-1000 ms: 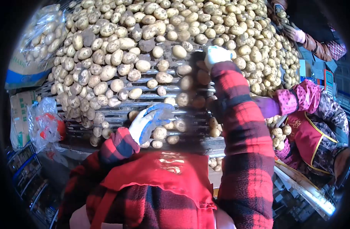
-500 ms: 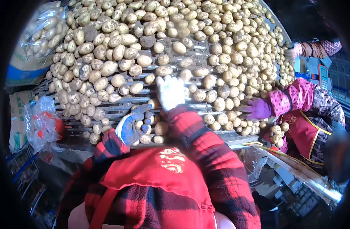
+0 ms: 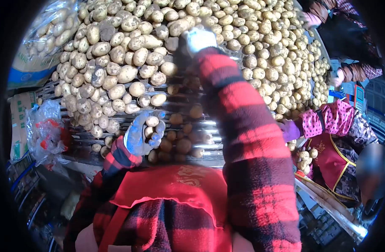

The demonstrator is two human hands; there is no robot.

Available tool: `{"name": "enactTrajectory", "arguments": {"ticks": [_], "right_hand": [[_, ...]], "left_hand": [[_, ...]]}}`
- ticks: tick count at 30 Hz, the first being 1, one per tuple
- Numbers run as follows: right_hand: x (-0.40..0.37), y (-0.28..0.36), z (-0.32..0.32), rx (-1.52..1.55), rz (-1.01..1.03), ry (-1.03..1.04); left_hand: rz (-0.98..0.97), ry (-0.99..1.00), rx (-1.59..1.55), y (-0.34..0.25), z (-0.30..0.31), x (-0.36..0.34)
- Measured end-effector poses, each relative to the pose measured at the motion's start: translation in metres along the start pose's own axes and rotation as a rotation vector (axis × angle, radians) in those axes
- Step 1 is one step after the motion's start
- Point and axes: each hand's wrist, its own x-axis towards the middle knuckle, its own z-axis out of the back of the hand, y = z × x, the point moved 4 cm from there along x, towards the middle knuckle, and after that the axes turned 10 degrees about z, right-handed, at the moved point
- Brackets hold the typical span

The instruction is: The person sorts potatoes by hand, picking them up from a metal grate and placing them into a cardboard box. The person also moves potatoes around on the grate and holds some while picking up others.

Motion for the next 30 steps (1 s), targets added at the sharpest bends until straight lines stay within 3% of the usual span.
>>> {"name": "enactTrajectory", "arguments": {"ticks": [1,2,4,6,8,9,10,11,12,14,16,17,18,20,26,28,30], "right_hand": [[0.011,-0.008,-0.001,0.02,0.066,-0.048],[0.024,-0.018,-0.008,0.08,0.013,0.091],[0.01,-0.025,0.003,0.192,0.123,0.066],[-0.031,-0.016,0.023,0.421,-0.046,-0.137],[-0.082,0.014,0.054,0.744,-0.089,-0.286],[-0.106,0.034,0.069,0.876,-0.108,-0.326],[-0.125,0.057,0.069,0.871,-0.097,-0.381],[-0.143,0.079,0.066,0.828,0.074,-0.272],[-0.165,0.109,0.085,0.785,0.186,-0.353],[-0.177,0.124,0.077,0.887,0.01,-0.244],[-0.169,0.119,0.045,0.67,-0.133,-0.301],[-0.163,0.123,0.038,0.576,-0.09,-0.196],[-0.154,0.137,0.002,0.413,-0.035,-0.31],[-0.14,0.156,-0.026,0.168,-0.009,-0.251],[-0.206,0.133,-0.021,0.482,-0.041,-0.324],[-0.245,0.125,-0.009,0.405,-0.005,-0.32],[-0.269,0.118,-0.012,0.277,-0.139,-0.284]], "left_hand": [[-0.003,0.02,-0.028,-0.001,0.001,0.005],[-0.009,0.046,-0.05,-0.002,-0.001,0.008],[0.024,0.094,-0.182,-0.005,-0.007,0.003],[-0.099,0.201,-0.083,-0.006,-0.003,-0.001],[-0.038,-0.058,-0.396,0.003,0.008,-0.007],[-0.061,0.057,-0.39,0.003,0.003,-0.003],[-0.084,0.175,-0.381,0.002,-0.003,0.001],[-0.076,0.212,-0.339,0.003,-0.008,0.003],[-0.131,0.19,-0.304,0.005,-0.003,0.004],[-0.233,0.092,-0.292,0.009,0.003,0.006],[-0.093,0.202,-0.217,0.002,-0.005,0.007],[-0.028,0.219,-0.308,0.004,-0.003,0.005],[0.039,0.229,-0.399,0.009,0.0,0.001],[0.023,0.202,-0.411,0.017,0.003,-0.006],[0.059,0.195,-0.099,0.016,0.01,-0.018],[0.06,0.064,-0.171,0.023,0.017,-0.027],[0.056,0.043,-0.163,0.026,0.017,-0.032]]}}
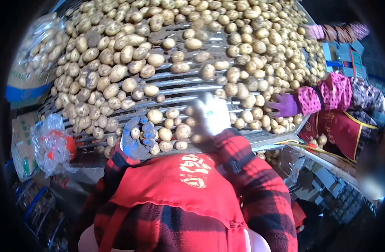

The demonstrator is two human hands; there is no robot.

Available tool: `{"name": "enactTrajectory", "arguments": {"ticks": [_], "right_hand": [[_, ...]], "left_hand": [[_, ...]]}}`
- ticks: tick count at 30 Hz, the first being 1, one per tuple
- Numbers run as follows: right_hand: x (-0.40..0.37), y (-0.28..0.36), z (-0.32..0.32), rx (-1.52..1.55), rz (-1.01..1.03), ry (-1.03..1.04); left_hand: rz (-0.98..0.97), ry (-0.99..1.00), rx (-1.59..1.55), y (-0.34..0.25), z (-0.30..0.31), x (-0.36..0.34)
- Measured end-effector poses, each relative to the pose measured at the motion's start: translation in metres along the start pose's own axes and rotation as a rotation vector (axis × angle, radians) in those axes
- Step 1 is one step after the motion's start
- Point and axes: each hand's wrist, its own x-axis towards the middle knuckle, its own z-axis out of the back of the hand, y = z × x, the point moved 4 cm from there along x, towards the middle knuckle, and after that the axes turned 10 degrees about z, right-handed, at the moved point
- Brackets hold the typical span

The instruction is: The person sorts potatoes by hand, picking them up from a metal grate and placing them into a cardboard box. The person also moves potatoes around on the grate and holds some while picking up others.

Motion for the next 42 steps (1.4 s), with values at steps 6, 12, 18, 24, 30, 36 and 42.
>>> {"name": "enactTrajectory", "arguments": {"ticks": [6,12,18,24,30,36,42], "right_hand": [[0.007,-0.008,0.016,-0.13,-0.243,0.125],[0.084,0.049,-0.06,-0.088,-0.042,0.16],[0.076,0.09,0.011,0.442,0.132,-0.055],[-0.01,0.086,0.066,0.658,0.144,0.072],[-0.026,0.031,0.026,-0.048,-0.082,0.241],[-0.031,0.027,0.006,-0.044,-0.136,0.267],[-0.033,-0.045,-0.011,-0.3,-0.347,0.23]], "left_hand": [[0.026,0.2,0.056,0.001,0.022,-0.009],[-0.074,-0.133,0.257,0.011,0.023,-0.016],[-0.011,0.002,0.372,0.012,0.056,-0.014],[0.279,0.179,0.154,0.017,0.022,-0.013],[0.244,0.089,0.189,0.021,0.024,-0.004],[0.176,0.124,0.13,0.024,0.032,-0.012],[0.082,0.254,0.004,0.03,0.043,-0.013]]}}
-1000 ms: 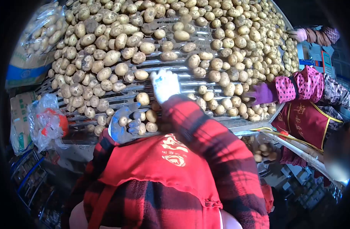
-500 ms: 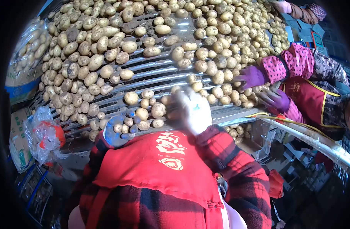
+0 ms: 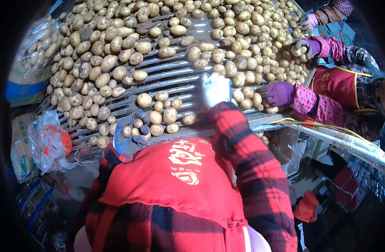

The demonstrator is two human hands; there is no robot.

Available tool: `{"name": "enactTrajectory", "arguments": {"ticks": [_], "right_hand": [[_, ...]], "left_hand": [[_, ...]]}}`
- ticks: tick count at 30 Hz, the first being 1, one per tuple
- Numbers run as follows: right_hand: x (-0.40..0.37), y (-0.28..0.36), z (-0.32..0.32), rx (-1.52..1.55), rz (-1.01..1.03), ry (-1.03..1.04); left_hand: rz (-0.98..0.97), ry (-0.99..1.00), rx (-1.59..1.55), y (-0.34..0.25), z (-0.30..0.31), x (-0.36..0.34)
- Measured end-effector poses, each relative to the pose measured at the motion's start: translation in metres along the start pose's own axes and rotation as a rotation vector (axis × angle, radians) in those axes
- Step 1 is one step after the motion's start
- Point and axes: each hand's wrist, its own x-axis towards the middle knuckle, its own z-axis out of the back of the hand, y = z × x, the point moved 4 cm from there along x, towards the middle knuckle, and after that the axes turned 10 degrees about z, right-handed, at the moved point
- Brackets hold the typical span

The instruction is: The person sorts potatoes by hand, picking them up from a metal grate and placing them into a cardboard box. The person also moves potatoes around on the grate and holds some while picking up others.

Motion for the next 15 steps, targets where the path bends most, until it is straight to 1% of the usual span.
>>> {"name": "enactTrajectory", "arguments": {"ticks": [1,2,4,5,6,8,9,11,12,14,15], "right_hand": [[0.014,-0.015,-0.029,0.015,-0.072,0.059],[0.018,-0.014,-0.012,-0.011,0.113,0.05],[0.02,-0.019,0.022,0.198,0.097,0.093],[0.015,-0.024,0.042,0.615,-0.095,0.195],[0.005,-0.019,0.065,0.877,-0.403,0.288],[-0.005,-0.045,0.029,0.255,-0.118,-0.137],[-0.01,-0.036,0.052,0.329,-0.198,-0.072],[-0.018,0.003,0.073,0.4,0.047,-0.154],[-0.018,0.027,0.076,0.308,0.233,-0.137],[-0.012,0.087,0.071,0.32,0.515,-0.103],[-0.008,0.104,0.064,0.284,0.491,0.035]], "left_hand": [[-0.005,0.008,-0.005,0.002,-0.003,0.001],[-0.011,0.016,-0.01,0.004,-0.008,0.001],[-0.029,0.012,-0.02,0.007,-0.011,-0.004],[-0.049,0.001,-0.026,0.008,-0.01,-0.007],[-0.072,-0.014,-0.035,0.009,-0.01,-0.011],[-0.146,-0.101,0.017,0.009,-0.014,-0.025],[-0.182,-0.145,0.043,0.008,-0.014,-0.03],[-0.218,-0.191,0.028,0.006,-0.006,-0.039],[-0.227,-0.212,0.02,0.006,-0.002,-0.041],[-0.244,-0.251,0.11,0.0,-0.002,-0.041],[-0.26,-0.279,0.176,-0.002,-0.005,-0.042]]}}
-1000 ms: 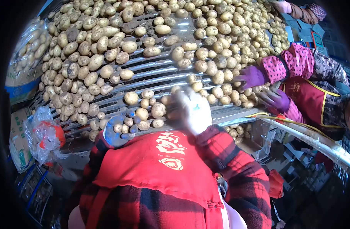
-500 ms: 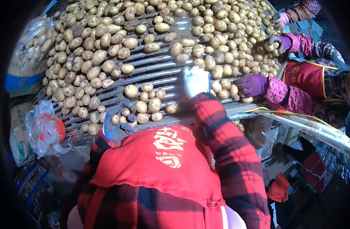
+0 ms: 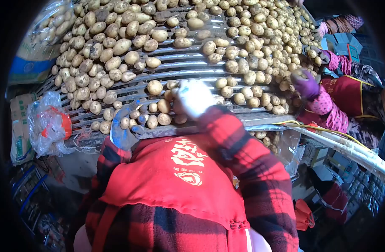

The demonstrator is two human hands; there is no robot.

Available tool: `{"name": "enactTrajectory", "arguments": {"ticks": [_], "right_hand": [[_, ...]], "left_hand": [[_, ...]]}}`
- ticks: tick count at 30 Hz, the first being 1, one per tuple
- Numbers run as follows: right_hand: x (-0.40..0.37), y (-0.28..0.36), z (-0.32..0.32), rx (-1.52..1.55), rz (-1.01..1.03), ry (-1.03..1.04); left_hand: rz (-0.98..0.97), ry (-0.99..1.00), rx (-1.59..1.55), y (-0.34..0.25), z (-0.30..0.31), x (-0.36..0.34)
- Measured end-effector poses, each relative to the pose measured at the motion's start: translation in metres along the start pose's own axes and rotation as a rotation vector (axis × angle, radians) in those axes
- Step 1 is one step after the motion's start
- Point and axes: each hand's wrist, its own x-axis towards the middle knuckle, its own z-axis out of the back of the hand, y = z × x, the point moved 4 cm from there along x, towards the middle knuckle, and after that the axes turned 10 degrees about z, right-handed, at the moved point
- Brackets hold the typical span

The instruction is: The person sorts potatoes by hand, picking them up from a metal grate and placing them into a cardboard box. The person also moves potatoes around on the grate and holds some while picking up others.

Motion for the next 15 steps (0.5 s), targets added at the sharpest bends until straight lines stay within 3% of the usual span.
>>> {"name": "enactTrajectory", "arguments": {"ticks": [3,5,6,7,10,11,12,15], "right_hand": [[0.018,0.02,-0.018,0.046,-0.108,0.308],[0.02,0.026,-0.012,0.14,-0.159,0.381],[0.026,0.038,0.0,-0.005,-0.08,0.452],[0.033,0.034,-0.029,-0.088,-0.173,0.277],[0.039,0.027,-0.048,0.021,-0.292,0.225],[0.032,0.016,-0.055,0.006,-0.335,0.135],[0.017,0.011,-0.026,0.269,-0.347,0.161],[-0.011,-0.021,-0.039,0.346,-0.267,0.131]], "left_hand": [[-0.051,-0.074,0.088,-0.004,0.002,-0.002],[-0.065,-0.12,0.073,-0.003,0.007,0.0],[-0.053,-0.139,0.055,-0.002,0.006,0.003],[-0.052,-0.12,0.076,-0.003,-0.001,0.005],[-0.028,-0.075,0.156,0.003,-0.007,0.011],[0.01,0.098,0.176,0.005,-0.008,0.01],[0.06,0.059,0.103,0.003,-0.01,0.012],[0.103,0.019,0.006,0.004,0.003,0.011]]}}
